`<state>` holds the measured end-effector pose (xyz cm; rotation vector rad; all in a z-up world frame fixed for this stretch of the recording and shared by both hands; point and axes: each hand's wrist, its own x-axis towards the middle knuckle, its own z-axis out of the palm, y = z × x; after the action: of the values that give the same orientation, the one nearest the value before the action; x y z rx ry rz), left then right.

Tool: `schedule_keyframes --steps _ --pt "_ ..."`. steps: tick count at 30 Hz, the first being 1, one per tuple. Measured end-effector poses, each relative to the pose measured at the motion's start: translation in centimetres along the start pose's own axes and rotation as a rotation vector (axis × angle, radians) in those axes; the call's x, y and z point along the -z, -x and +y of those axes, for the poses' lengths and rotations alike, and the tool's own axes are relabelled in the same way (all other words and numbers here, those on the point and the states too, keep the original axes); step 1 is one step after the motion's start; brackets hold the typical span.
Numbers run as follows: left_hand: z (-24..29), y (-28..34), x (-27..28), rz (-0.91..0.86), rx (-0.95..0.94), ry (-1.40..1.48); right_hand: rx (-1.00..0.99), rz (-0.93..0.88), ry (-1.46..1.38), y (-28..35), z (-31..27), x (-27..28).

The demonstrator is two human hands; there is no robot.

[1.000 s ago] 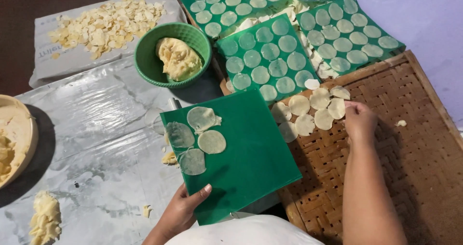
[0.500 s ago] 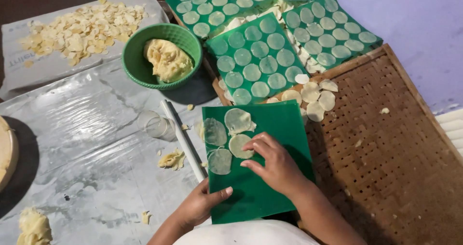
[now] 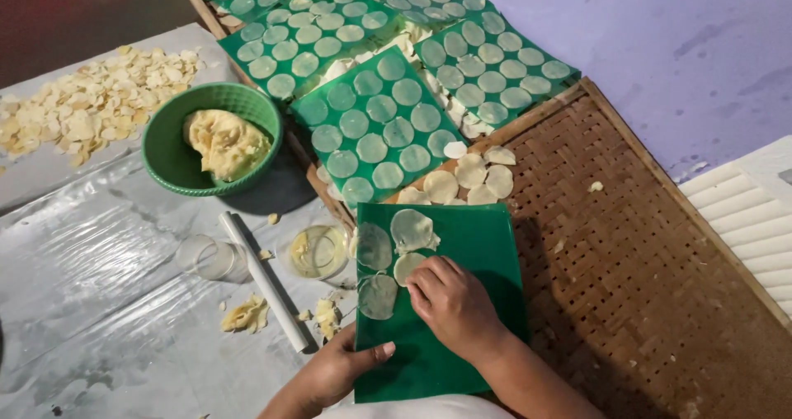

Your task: Rolling out dough, cutting it into small circles using a glass mold, and arranging the pieces on a drying tray

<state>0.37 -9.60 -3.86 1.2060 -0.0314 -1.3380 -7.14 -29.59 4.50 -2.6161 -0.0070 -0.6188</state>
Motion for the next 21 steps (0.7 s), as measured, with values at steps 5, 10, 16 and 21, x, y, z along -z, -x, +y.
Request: schedule_keyframes --steps 5,10,16,21 --pt "1.9 -1.3 -1.9 -0.016 0.087 0.024 -0.284 -0.008 -0.432 0.8 5.0 1.6" --pt "2.5 -2.7 -2.3 0.045 0.091 0.107 -0.755 0.314 -0.946 2.2 15.1 2.8" --pt "3.9 -1.5 -2.9 0.260 0.168 0.141 -0.994 0.469 -0.444 -3.1 23.8 7.8" --pt "2.9 -3.1 -0.9 0.249 0.175 0.042 -0.992 0.424 -0.605 -6.9 31.3 5.9"
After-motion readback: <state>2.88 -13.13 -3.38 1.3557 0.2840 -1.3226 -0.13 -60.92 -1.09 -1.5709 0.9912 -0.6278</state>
